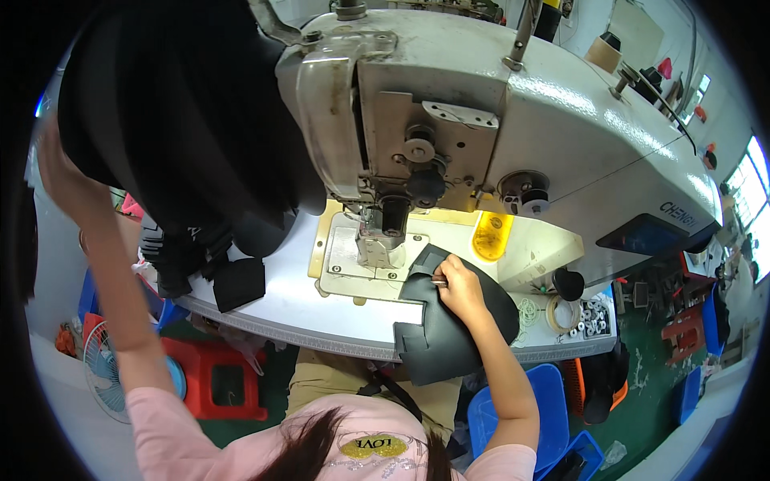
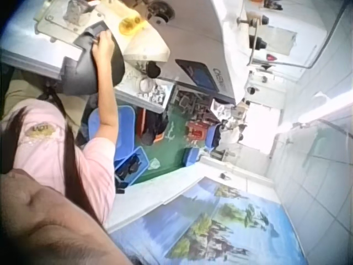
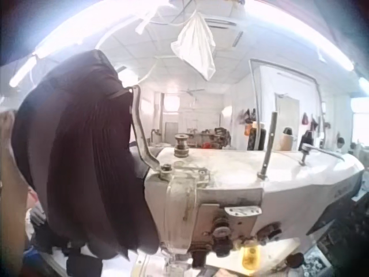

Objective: The person positions shoe pieces, stitches them together using a sewing machine, trims thread using thread snips, and stacks the stitched parts.

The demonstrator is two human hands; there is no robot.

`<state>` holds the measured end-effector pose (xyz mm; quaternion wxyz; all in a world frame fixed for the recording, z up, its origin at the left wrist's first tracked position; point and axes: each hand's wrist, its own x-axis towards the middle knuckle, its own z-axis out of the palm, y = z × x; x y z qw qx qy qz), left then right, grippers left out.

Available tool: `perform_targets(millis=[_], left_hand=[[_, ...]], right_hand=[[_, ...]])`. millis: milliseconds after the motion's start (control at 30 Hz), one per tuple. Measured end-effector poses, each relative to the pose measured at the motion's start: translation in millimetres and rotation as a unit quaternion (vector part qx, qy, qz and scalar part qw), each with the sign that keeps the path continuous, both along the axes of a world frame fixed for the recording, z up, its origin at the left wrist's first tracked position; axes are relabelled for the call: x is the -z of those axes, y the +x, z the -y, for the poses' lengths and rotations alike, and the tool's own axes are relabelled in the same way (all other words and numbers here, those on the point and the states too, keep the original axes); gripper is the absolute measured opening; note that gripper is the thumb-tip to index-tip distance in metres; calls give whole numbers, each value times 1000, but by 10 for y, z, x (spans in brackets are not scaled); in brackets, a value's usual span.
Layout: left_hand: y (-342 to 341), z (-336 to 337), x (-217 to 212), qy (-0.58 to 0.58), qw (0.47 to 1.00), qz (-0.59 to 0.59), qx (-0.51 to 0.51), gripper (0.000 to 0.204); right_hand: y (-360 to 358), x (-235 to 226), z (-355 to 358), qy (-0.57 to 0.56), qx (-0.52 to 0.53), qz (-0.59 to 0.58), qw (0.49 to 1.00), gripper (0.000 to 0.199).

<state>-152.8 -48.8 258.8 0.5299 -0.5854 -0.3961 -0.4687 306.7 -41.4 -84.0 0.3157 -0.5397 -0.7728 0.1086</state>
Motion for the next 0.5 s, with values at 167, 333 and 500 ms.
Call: perform_targets(millis=[167,333,500], left_hand=[[1268,326,2522,-259,837,-70,476,32],[2605,-327,3332,-662,368,166,632,32],[2776,-506,3600,-706,452,-14,545,30]], right_hand=[[-43,53,158,95,13,40,995,22],[-53,34,234,149,3,50,988,25],[62,-514,460,260,-4,10,966,35]])
